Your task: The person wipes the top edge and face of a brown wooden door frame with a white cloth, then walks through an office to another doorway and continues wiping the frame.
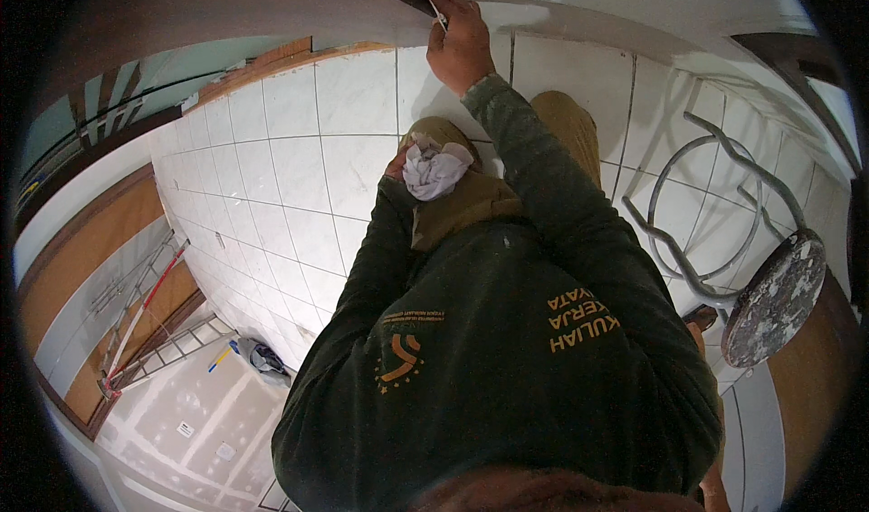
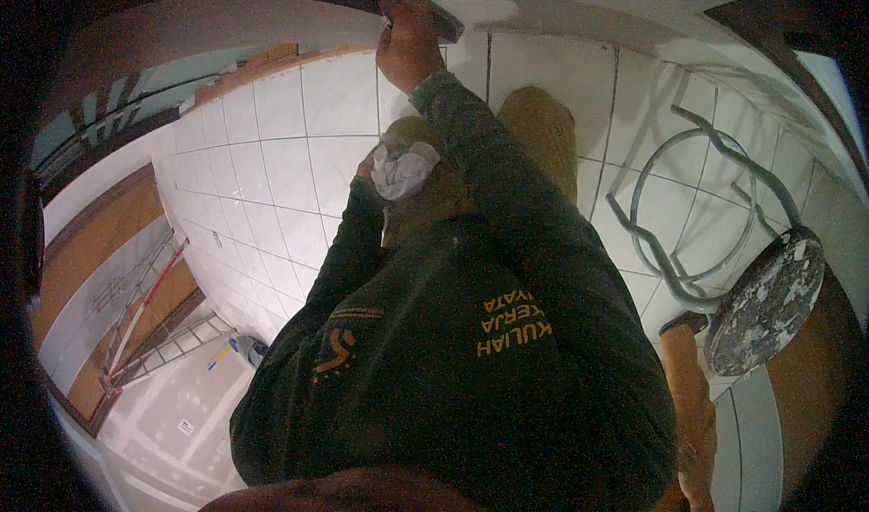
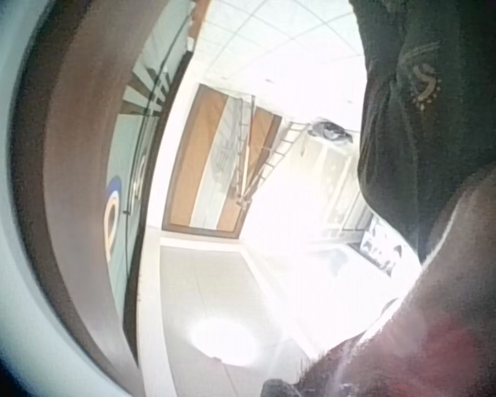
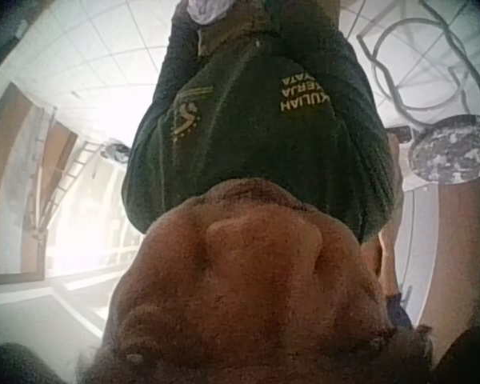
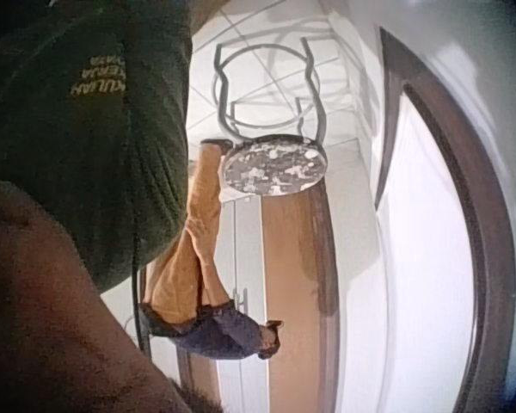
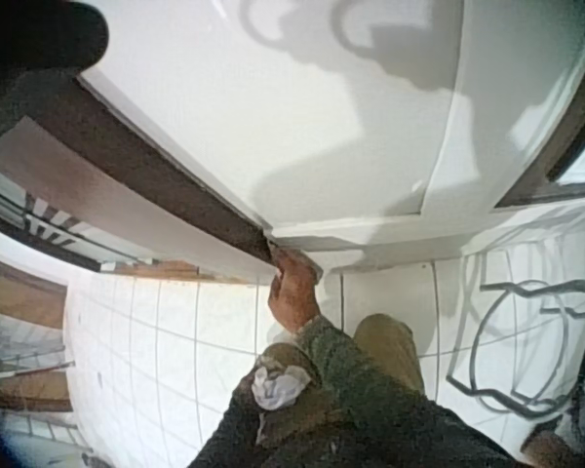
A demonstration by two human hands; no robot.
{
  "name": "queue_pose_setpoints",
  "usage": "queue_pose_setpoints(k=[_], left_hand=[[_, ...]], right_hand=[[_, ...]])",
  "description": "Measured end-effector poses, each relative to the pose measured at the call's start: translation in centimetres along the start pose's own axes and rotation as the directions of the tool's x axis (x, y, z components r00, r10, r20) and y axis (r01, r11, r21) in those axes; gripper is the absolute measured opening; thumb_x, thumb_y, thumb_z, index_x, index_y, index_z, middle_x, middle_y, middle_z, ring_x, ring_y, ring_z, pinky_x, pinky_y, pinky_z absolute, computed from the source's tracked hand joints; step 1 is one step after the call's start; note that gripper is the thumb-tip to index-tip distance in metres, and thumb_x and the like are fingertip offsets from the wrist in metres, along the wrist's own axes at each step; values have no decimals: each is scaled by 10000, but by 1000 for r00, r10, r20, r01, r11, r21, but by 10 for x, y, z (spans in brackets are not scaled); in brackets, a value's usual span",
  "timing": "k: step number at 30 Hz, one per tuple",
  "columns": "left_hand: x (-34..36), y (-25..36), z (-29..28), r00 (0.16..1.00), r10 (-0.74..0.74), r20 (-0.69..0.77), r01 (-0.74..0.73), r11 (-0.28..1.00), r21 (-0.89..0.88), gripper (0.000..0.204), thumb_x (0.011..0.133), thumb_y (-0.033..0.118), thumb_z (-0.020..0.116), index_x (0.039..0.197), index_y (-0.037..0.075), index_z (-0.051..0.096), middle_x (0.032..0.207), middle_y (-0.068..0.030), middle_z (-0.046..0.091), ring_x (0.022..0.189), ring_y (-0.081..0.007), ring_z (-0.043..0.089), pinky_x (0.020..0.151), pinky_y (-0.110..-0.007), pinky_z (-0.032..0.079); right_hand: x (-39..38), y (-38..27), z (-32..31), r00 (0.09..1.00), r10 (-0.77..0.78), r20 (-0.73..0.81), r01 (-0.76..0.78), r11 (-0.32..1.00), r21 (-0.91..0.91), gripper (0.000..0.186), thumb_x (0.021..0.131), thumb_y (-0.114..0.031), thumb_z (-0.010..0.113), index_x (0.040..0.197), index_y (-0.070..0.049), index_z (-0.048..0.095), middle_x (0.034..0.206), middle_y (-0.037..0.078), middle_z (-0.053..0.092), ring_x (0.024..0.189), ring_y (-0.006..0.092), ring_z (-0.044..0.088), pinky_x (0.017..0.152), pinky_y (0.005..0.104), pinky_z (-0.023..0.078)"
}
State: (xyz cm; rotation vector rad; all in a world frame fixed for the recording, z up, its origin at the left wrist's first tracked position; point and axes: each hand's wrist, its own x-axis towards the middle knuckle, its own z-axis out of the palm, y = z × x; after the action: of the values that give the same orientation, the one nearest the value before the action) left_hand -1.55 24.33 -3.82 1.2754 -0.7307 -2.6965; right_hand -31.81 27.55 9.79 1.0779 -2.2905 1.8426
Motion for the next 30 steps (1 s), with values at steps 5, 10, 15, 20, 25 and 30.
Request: queue_pose_setpoints(k=[5, 10, 15, 20, 25, 30], left_hand=[[4, -4, -15, 995, 26, 101, 0, 970, -244, 397, 913, 240, 460, 1249, 29, 432, 1190, -165, 516, 1065, -318, 523, 924, -453, 448], [-4, 2, 1, 998, -26, -50, 17, 985, -171, 389, 898, 245, 491, 1213, 19, 466, 1163, -160, 537, 1048, -318, 534, 912, -456, 456], [0, 1, 17, 999, -34, 41, 44, 964, -264, 352, 897, 235, 495, 1169, 12, 503, 1122, -163, 563, 1023, -303, 553, 894, -440, 470], [-7, 2, 12, 1000, -6, -8, 4, 975, -224, 397, 945, 283, 347, 1232, 21, 430, 1143, -180, 520, 1036, -325, 524, 908, -448, 446], [-3, -7, 15, 997, 72, -42, -79, 977, -196, 365, 928, 238, 407, 1221, 25, 454, 1155, -168, 529, 1043, -314, 531, 901, -444, 458], [-3, -2, -6, 997, 81, -13, -82, 986, -147, 377, 900, 204, 481, 1232, 28, 451, 1180, -164, 526, 1065, -313, 527, 924, -448, 449]], right_hand=[[0, -9, 0, 999, -37, -8, 38, 998, 56, 423, 740, 20, 512, 1160, -38, 522, 1109, 171, 527, 1023, 343, 491, 887, 416, 422], [3, -11, -2, 998, -55, 1, 55, 998, 42, 433, 738, 23, 517, 1167, -40, 515, 1107, 172, 528, 1024, 348, 491, 875, 424, 429], [2, 3, -2, 999, -48, -19, 48, 998, 49, 432, 746, 27, 515, 1172, -44, 513, 1109, 171, 529, 1025, 352, 489, 875, 421, 431], [1, -2, 0, 1000, 3, 26, -4, 999, 49, 426, 753, 20, 514, 1173, -52, 514, 1117, 169, 529, 1025, 352, 488, 872, 422, 434], [-4, 3, 4, 1000, 14, 9, -14, 999, 40, 417, 759, 8, 511, 1172, -56, 515, 1121, 170, 528, 1032, 355, 484, 873, 426, 433], [-4, 8, 5, 1000, -8, 15, 7, 999, 51, 420, 754, 9, 502, 1171, -42, 513, 1140, 173, 516, 1031, 356, 479, 890, 434, 414]])
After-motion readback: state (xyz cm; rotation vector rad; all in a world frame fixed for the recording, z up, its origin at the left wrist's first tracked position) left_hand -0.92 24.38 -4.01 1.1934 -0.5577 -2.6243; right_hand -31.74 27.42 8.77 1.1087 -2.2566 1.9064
